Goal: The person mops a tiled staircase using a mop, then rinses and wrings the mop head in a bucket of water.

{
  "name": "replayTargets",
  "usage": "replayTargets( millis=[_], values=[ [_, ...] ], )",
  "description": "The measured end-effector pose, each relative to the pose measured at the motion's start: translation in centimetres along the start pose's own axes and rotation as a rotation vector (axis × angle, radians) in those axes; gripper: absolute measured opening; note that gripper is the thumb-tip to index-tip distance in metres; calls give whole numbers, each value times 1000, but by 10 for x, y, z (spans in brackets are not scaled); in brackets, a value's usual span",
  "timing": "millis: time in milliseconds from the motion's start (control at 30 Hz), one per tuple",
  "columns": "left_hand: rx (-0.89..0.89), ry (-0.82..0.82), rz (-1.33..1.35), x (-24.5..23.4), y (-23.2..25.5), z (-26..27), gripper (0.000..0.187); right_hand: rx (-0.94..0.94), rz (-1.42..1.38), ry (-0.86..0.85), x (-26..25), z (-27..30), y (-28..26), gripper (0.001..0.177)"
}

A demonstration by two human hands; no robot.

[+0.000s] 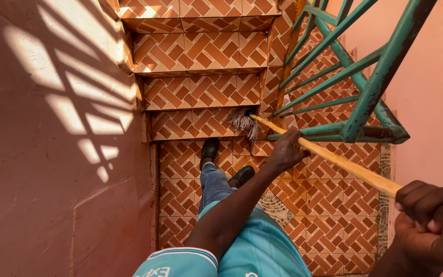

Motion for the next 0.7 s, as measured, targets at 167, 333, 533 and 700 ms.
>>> replayTargets(
  millis=[167, 333, 533, 700],
  values=[
    [-182, -388, -47, 17, -16, -32, 27, 6, 27, 168, -12, -7, 19, 44],
    [-96, -467, -89, 18, -44, -9, 14, 79, -124, 496, -8, 2, 17, 60],
    [-315, -516, -181, -40, -74, 21, 22, 72, -163, 595, 23, 22, 30, 65],
    [-253, -357, -302, -137, -114, 45, 22, 92, -544, -20, 105, 27, 99, 52]
  ],
)
Point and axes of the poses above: each hand's wrist, its own z-axis away from the middle knuckle, its own x-axis out of the palm, y = z × x, the point moved 1 cm from there along -z, towards the middle knuckle
